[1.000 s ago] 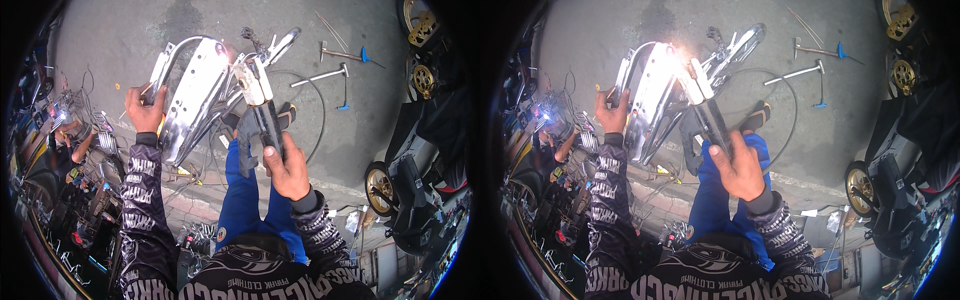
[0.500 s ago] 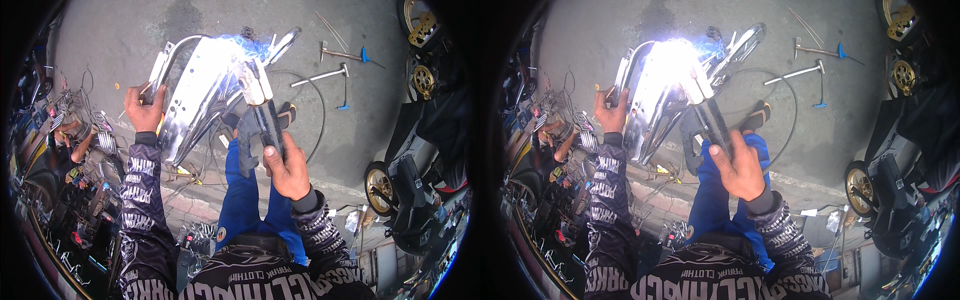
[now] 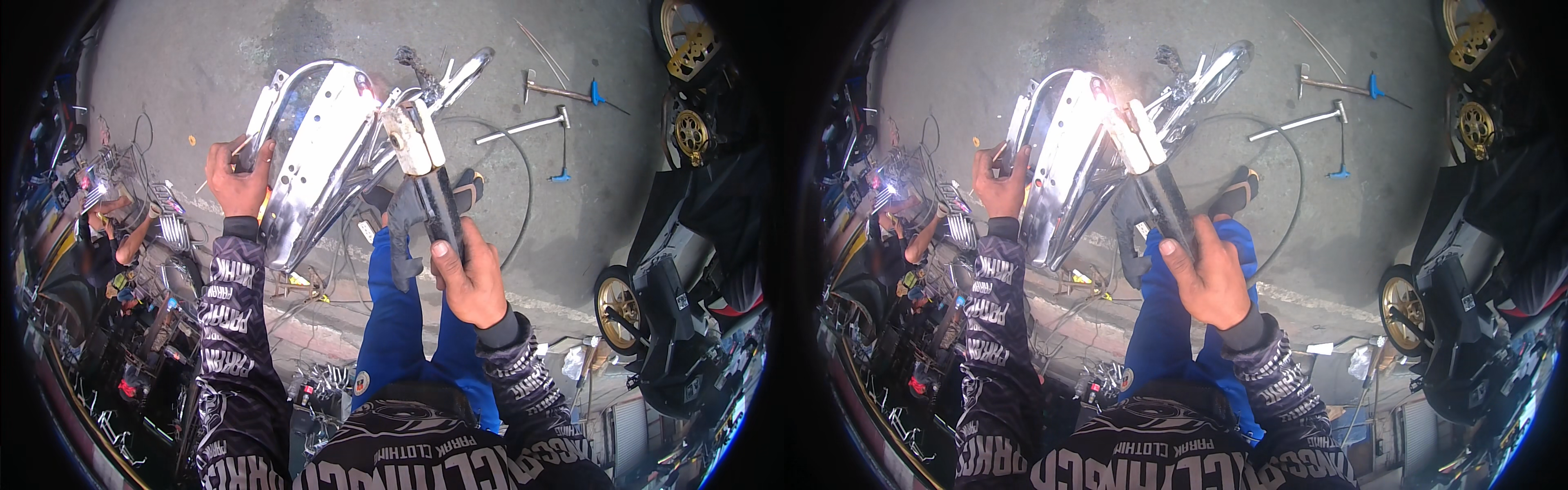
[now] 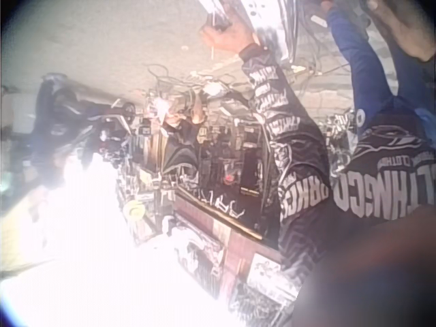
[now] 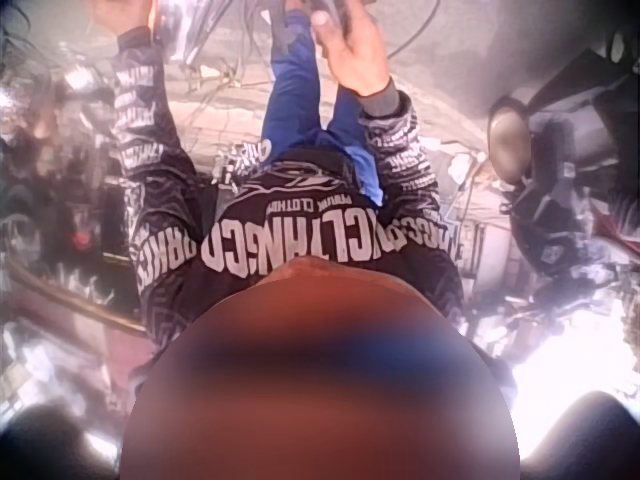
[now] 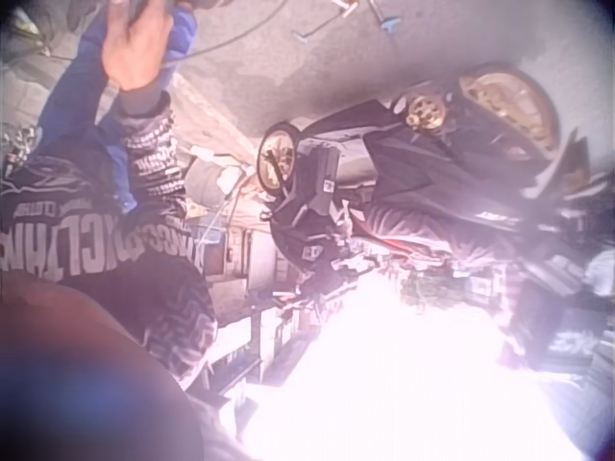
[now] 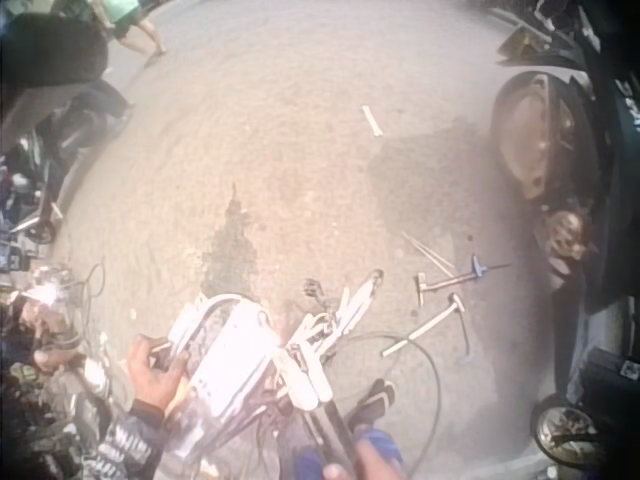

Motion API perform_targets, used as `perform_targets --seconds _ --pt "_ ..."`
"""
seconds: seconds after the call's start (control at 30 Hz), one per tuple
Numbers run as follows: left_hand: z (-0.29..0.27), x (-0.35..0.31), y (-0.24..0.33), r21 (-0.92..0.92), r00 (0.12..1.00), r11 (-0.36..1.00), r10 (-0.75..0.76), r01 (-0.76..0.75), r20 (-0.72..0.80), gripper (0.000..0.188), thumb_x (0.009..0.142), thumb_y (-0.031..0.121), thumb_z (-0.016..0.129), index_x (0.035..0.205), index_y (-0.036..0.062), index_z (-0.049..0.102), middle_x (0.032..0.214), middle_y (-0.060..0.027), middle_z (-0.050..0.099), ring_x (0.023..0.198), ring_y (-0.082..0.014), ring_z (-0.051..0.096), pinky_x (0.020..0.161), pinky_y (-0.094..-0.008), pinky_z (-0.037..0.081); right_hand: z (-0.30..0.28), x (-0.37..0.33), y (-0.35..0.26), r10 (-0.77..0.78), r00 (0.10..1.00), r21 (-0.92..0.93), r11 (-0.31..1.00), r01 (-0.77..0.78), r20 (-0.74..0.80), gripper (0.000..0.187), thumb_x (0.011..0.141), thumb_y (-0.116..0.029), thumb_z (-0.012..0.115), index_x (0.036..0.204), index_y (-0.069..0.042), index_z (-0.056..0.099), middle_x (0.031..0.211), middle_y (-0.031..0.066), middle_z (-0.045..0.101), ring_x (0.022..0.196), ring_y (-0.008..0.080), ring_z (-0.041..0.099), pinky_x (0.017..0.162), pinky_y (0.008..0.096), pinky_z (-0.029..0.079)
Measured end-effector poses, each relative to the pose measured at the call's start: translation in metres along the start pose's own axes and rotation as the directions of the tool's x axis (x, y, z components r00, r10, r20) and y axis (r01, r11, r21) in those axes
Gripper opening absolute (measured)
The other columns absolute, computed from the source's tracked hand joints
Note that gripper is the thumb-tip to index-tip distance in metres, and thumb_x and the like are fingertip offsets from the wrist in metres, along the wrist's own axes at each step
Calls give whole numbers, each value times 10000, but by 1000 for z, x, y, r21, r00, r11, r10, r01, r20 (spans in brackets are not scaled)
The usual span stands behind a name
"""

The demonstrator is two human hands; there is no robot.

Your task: The person hammers a chrome motorcycle rear rack, then uses a welding torch to weld the frame while seated on the ground. The person repositions the frame and continues welding multiple joints.

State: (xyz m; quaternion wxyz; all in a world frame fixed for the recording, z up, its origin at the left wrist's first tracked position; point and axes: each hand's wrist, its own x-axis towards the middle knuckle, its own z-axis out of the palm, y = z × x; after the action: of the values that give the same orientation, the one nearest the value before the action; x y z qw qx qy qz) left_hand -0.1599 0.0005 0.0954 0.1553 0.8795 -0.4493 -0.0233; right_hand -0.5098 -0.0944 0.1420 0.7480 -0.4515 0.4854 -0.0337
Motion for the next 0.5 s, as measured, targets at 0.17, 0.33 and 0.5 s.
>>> perform_targets --seconds 0.17,0.33,0.5 --pt "1 0 -1 -7 1000 1000 3 -3 -14 384 717 247 904 959 18 714 856 -63 589 754 -220 562 657 -355 465 -1 -1 -1 27 1000 -18 999 -27 15 414 997 -311 624 1127 71 532 657 184 583 555 292 564 550 399 426" --pt "2 1 -3 10 1000 1000 8 -8 -15 383 723 267 894 960 27 713 865 -67 597 768 -224 569 677 -362 465 0 -2 7 -52 999 4 999 52 6 426 989 -299 634 1194 61 537 838 195 665 703 303 638 677 366 488" --pt "1 2 -5 -7 1000 1000 4 -4 -4 399 732 293 892 952 15 709 861 -76 591 765 -230 564 680 -365 457 3 -4 20 -181 983 106 978 180 7 445 925 -215 733 1242 32 540 907 137 696 809 213 662 779 327 501"
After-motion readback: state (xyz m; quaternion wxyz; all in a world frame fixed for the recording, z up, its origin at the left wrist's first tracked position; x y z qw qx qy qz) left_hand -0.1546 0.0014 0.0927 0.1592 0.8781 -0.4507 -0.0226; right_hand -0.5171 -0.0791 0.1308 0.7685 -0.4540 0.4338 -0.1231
